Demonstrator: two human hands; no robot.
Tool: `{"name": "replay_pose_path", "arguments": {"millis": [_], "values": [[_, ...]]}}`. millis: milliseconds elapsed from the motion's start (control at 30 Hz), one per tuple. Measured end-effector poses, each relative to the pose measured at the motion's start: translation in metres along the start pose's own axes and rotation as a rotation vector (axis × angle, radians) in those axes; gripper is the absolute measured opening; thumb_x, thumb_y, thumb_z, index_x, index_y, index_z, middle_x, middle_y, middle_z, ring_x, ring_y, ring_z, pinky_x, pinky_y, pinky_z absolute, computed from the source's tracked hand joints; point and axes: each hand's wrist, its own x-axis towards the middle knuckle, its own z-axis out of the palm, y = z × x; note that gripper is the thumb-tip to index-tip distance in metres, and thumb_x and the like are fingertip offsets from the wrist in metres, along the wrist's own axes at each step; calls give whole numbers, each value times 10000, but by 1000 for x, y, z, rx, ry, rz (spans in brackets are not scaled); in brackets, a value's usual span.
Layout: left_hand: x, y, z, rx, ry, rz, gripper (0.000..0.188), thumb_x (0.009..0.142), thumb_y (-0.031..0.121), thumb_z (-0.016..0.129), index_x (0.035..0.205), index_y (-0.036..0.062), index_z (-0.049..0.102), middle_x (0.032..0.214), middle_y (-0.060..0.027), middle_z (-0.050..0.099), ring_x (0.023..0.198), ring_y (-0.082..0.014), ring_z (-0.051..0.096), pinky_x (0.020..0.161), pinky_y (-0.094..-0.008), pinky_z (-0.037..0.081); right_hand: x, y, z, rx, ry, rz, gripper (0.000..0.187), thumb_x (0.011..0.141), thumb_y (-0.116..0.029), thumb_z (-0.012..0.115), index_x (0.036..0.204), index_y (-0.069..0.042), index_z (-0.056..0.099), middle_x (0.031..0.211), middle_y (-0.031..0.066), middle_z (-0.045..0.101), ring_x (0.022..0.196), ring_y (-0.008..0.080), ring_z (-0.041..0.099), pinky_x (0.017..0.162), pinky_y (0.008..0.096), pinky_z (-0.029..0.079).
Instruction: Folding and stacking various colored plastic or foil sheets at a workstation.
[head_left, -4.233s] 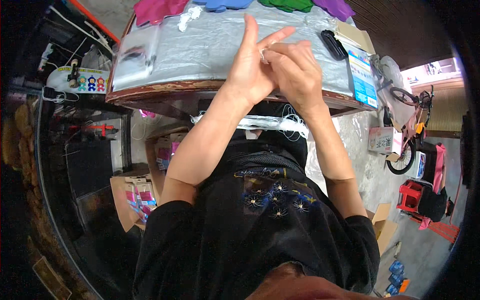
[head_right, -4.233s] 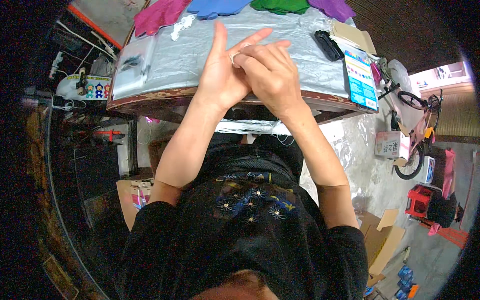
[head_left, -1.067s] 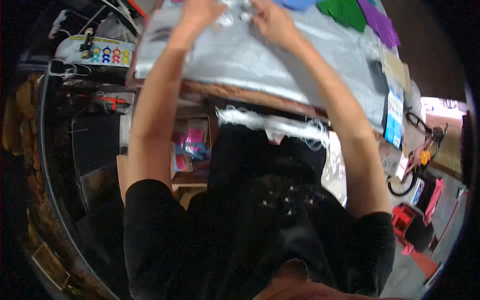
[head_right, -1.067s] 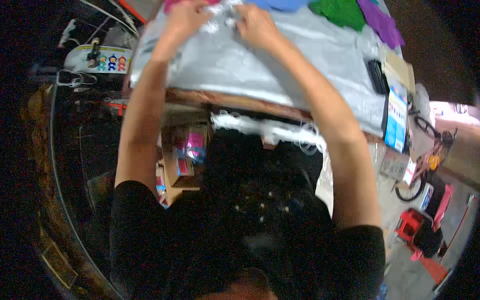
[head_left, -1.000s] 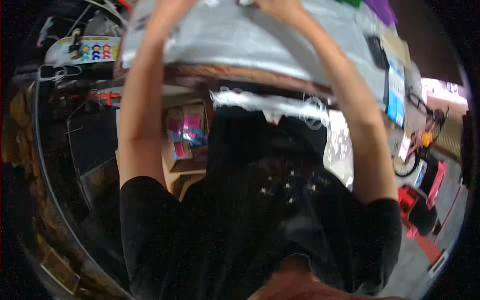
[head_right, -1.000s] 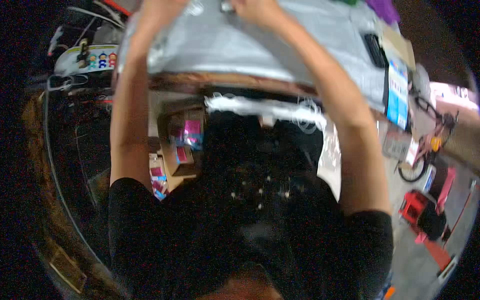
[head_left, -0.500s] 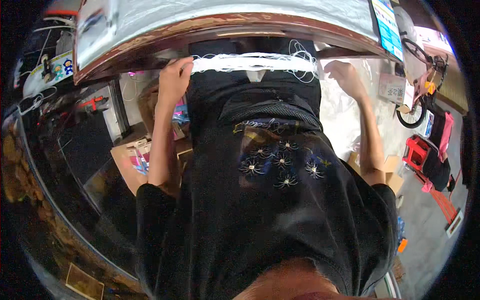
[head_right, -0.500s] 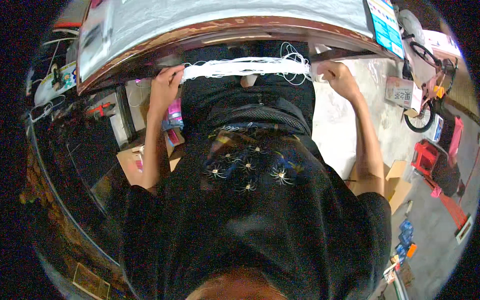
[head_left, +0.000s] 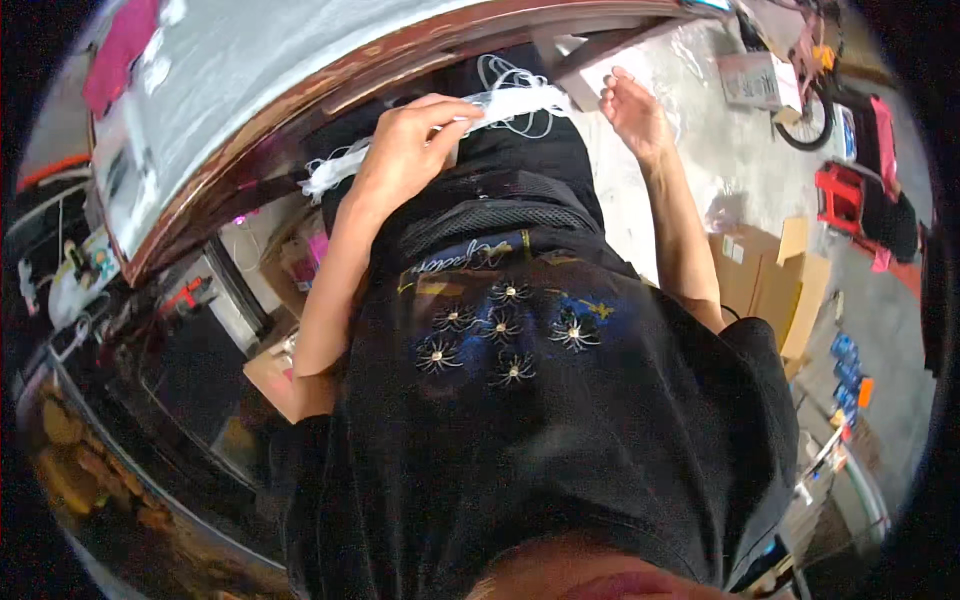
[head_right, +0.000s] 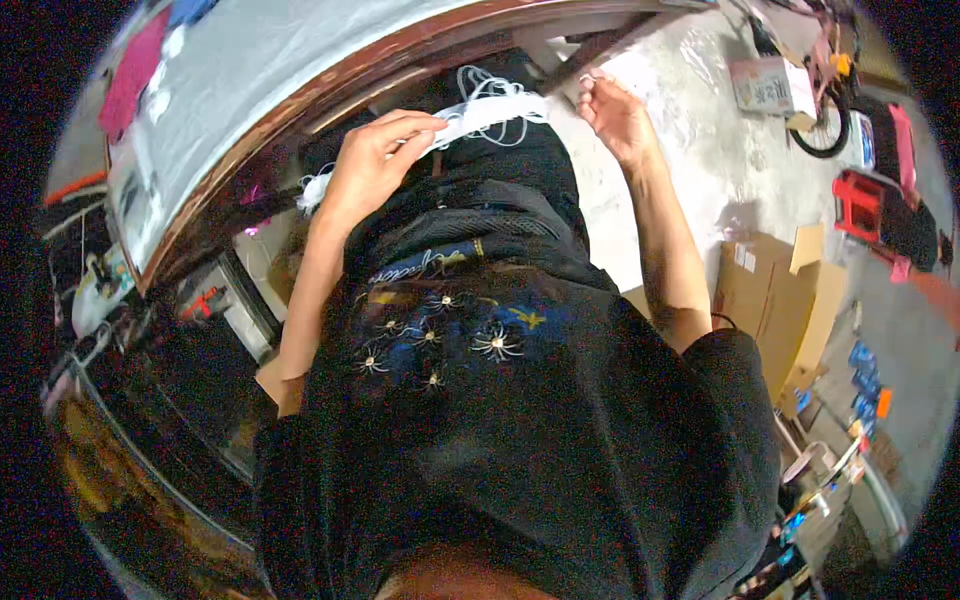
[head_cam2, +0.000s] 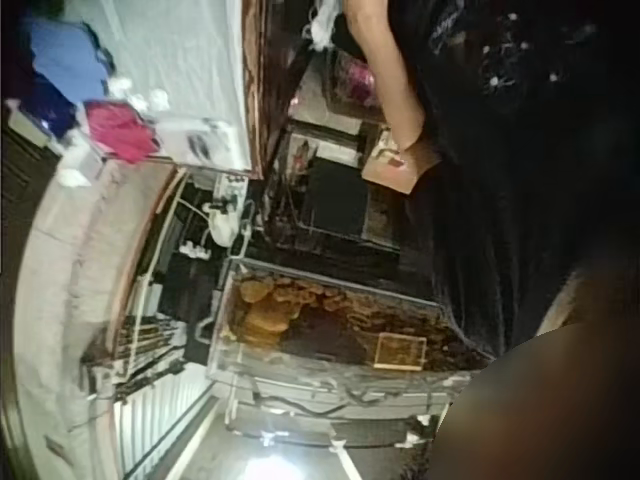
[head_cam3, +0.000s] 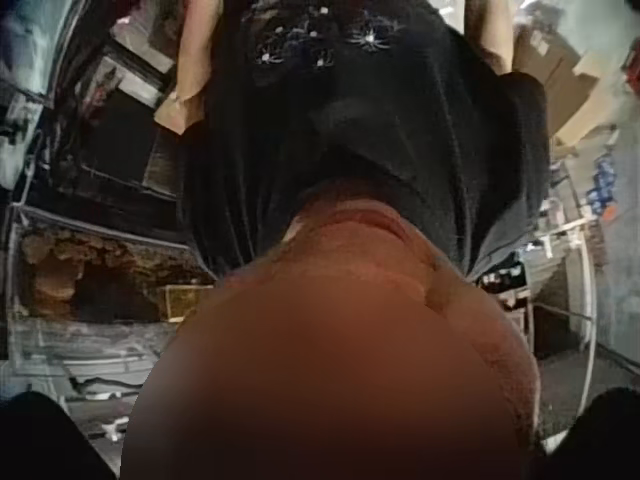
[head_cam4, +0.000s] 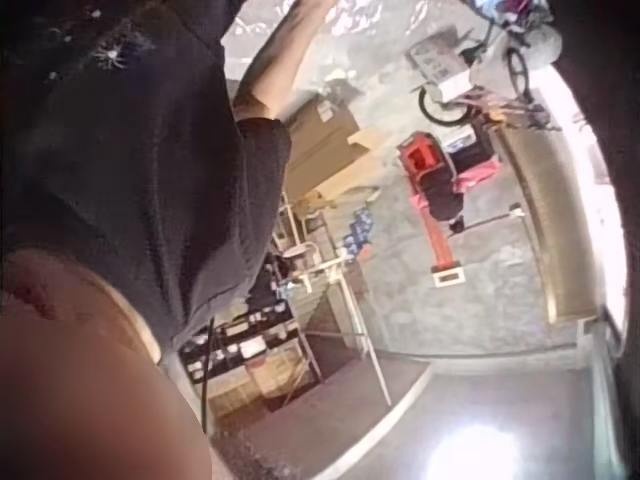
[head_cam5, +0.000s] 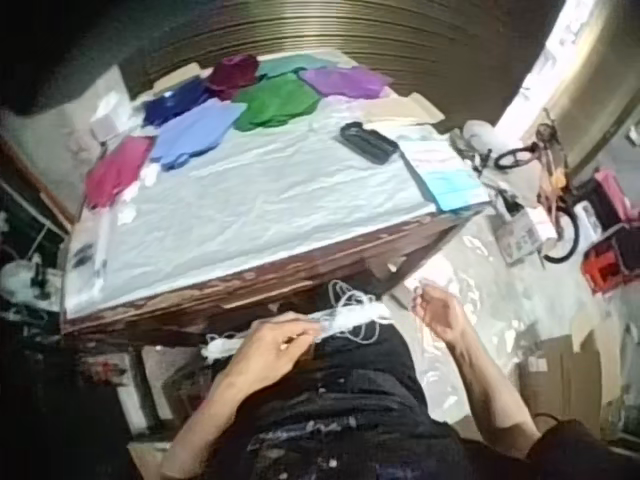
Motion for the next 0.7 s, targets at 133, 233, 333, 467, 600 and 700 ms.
{"name": "replay_pose_path", "arguments": {"millis": [133, 233, 333, 467, 600, 700], "values": [[5, 5, -18, 77, -52, -46, 202, 984, 149, 662, 1118, 22, 744, 1112, -133, 736, 972, -248, 723, 851, -337, 562, -11, -13, -64, 102, 5, -66, 224, 977, -80, 654, 1189, -10, 649, 950, 78, 686, 863, 170, 632, 796, 271, 521], [-2, 5, -40, 145, -48, -256, 183, 955, 149, 676, 1069, 33, 759, 1094, -165, 738, 942, -310, 737, 816, -374, 562, -12, 1, -82, -58, 131, -77, 254, 965, -69, 654, 1210, -2, 653, 987, 85, 693, 858, 171, 646, 766, 280, 536], [-20, -22, -51, 291, 6, -338, 263, 978, 236, 680, 1141, 38, 740, 1202, -139, 727, 1051, -281, 711, 910, -357, 549, -6, 9, -81, -453, 396, -60, 300, 945, -22, 643, 1243, 14, 656, 1073, 110, 710, 874, 186, 679, 745, 304, 561], [-59, -64, -65, 450, 181, -62, 297, 914, 246, 737, 1152, 71, 727, 1083, -149, 728, 984, -339, 704, 900, -399, 544, 3, 37, -52, -1109, 294, 54, 411, 954, -98, 672, 1348, 4, 614, 1116, 96, 722, 972, 166, 680, 748, 308, 566], [-107, -88, -79, 1019, 261, 8, 306, 889, 238, 758, 1138, 69, 707, 1047, -153, 717, 999, -374, 679, 941, -441, 517, 11, 70, -7, -1417, -39, -163, 420, 971, -42, 597, 1390, -22, 603, 1244, 118, 703, 1080, 213, 683, 891, 343, 562], [-130, -100, -74, 850, 313, -171, 288, 874, 250, 772, 1082, 60, 709, 1019, -160, 715, 1004, -385, 671, 948, -464, 505, 24, 92, 15, -1287, -144, -303, 423, 985, -5, 531, 1399, -44, 609, 1287, 118, 684, 1101, 211, 668, 991, 333, 512]]}}
